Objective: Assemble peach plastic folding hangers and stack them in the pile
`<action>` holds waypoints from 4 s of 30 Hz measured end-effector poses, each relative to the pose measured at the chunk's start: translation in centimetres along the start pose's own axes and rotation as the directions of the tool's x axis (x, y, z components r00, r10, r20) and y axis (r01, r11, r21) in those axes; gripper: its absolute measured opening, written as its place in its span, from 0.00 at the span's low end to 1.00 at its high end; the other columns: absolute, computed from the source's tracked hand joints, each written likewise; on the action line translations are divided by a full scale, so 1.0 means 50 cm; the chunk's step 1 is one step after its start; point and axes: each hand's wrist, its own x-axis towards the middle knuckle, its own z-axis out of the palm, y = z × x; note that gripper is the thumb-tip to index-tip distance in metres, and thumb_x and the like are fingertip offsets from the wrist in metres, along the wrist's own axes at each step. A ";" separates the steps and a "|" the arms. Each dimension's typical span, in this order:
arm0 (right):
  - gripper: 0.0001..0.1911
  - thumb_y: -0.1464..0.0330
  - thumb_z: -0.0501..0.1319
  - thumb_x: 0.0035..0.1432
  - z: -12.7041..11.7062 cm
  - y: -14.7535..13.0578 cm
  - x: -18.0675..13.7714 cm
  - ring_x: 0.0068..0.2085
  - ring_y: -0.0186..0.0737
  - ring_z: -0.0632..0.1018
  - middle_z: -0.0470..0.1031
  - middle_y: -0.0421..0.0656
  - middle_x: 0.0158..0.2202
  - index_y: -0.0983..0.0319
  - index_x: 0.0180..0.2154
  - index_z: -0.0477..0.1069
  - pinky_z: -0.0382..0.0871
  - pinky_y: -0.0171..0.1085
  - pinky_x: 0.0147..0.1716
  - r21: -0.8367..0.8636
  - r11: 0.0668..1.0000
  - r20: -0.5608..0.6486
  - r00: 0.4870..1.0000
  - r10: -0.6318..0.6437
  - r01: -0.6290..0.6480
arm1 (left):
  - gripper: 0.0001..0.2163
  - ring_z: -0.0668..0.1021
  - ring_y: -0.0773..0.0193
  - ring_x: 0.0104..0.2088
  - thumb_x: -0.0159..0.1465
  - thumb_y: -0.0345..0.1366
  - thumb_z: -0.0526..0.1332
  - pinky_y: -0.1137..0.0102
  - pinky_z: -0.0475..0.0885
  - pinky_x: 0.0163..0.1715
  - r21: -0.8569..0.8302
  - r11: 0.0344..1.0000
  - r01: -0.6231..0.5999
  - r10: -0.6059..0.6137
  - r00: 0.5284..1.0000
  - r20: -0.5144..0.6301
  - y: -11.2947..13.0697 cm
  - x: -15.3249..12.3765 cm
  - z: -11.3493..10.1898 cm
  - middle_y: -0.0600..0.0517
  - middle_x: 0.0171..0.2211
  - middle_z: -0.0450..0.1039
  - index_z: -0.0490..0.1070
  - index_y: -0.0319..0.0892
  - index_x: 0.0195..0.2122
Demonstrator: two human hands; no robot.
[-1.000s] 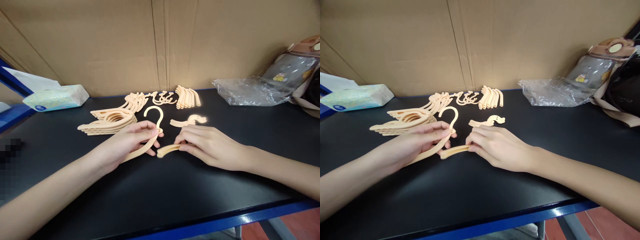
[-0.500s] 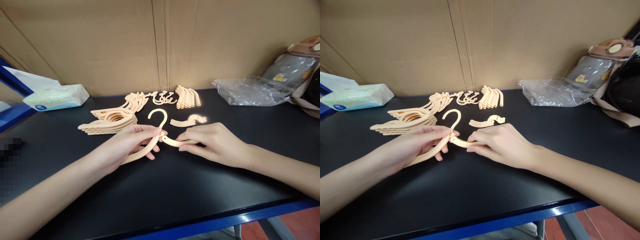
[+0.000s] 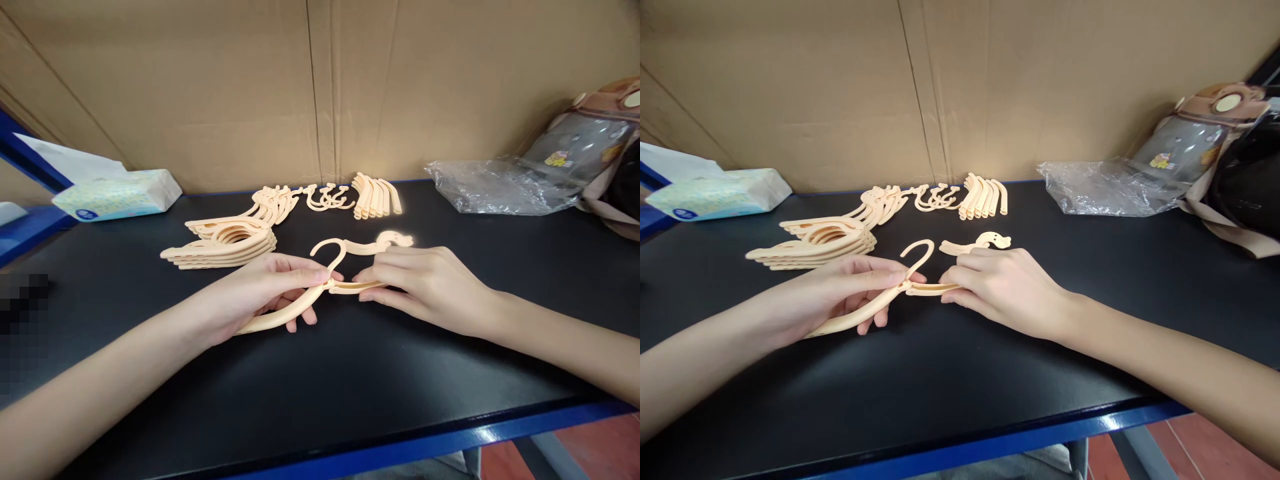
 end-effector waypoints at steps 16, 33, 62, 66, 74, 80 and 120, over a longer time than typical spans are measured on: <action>0.11 0.64 0.55 0.67 -0.005 -0.009 -0.002 0.36 0.36 0.75 0.76 0.41 0.33 0.61 0.39 0.74 0.62 0.34 0.32 -0.017 1.000 -0.014 1.000 0.012 -0.012 | 0.07 0.79 0.68 0.31 0.62 0.37 0.65 0.78 0.74 0.31 0.026 0.998 -0.056 0.054 0.997 0.063 -0.003 0.000 -0.002 0.53 0.29 0.78 0.80 0.46 0.40; 0.13 0.63 0.55 0.67 0.002 -0.018 -0.008 0.31 0.33 0.77 0.77 0.39 0.31 0.61 0.38 0.75 0.60 0.32 0.28 -0.025 1.000 0.003 1.000 0.015 -0.015 | 0.06 0.78 0.72 0.30 0.62 0.36 0.65 0.81 0.71 0.33 0.105 0.991 -0.079 0.079 0.997 0.008 0.004 -0.005 0.013 0.56 0.26 0.77 0.78 0.41 0.37; 0.10 0.64 0.58 0.65 -0.001 -0.012 -0.009 0.34 0.34 0.77 0.77 0.38 0.32 0.60 0.38 0.76 0.61 0.33 0.29 -0.077 0.997 -0.004 1.000 0.031 -0.031 | 0.11 0.82 0.68 0.32 0.66 0.39 0.62 0.79 0.77 0.31 -0.028 0.999 -0.037 0.039 0.997 0.071 -0.003 -0.007 0.003 0.51 0.32 0.82 0.77 0.46 0.48; 0.11 0.64 0.58 0.65 -0.002 -0.011 -0.006 0.33 0.35 0.77 0.77 0.39 0.32 0.61 0.37 0.76 0.61 0.33 0.30 -0.088 0.996 -0.013 1.000 0.005 -0.006 | 0.11 0.82 0.68 0.32 0.66 0.38 0.62 0.79 0.77 0.32 -0.005 1.000 -0.031 0.031 0.997 0.072 -0.002 -0.006 0.005 0.51 0.32 0.82 0.77 0.45 0.47; 0.12 0.64 0.57 0.65 -0.006 -0.017 -0.004 0.30 0.34 0.74 0.75 0.40 0.29 0.63 0.34 0.75 0.59 0.33 0.29 -0.144 0.989 -0.013 0.999 -0.033 0.031 | 0.07 0.82 0.67 0.34 0.62 0.36 0.65 0.81 0.75 0.31 0.023 0.999 -0.036 0.034 0.996 0.082 -0.003 -0.003 0.010 0.51 0.33 0.82 0.80 0.42 0.39; 0.15 0.62 0.55 0.67 -0.005 -0.019 -0.006 0.29 0.34 0.73 0.74 0.39 0.28 0.62 0.33 0.75 0.58 0.34 0.27 -0.190 0.978 -0.026 0.996 -0.090 0.084 | 0.09 0.81 0.66 0.35 0.61 0.39 0.65 0.78 0.75 0.35 0.142 0.987 -0.074 0.065 0.996 0.063 -0.005 -0.008 0.013 0.50 0.36 0.82 0.80 0.42 0.39; 0.18 0.64 0.51 0.69 -0.005 -0.025 -0.015 0.22 0.30 0.65 0.66 0.36 0.21 0.63 0.31 0.75 0.53 0.35 0.22 -0.426 0.864 -0.052 0.946 -0.319 0.268 | 0.06 0.79 0.68 0.26 0.61 0.35 0.65 0.79 0.73 0.30 0.060 0.997 -0.050 0.051 0.999 -0.016 -0.003 -0.003 0.027 0.51 0.25 0.81 0.82 0.42 0.37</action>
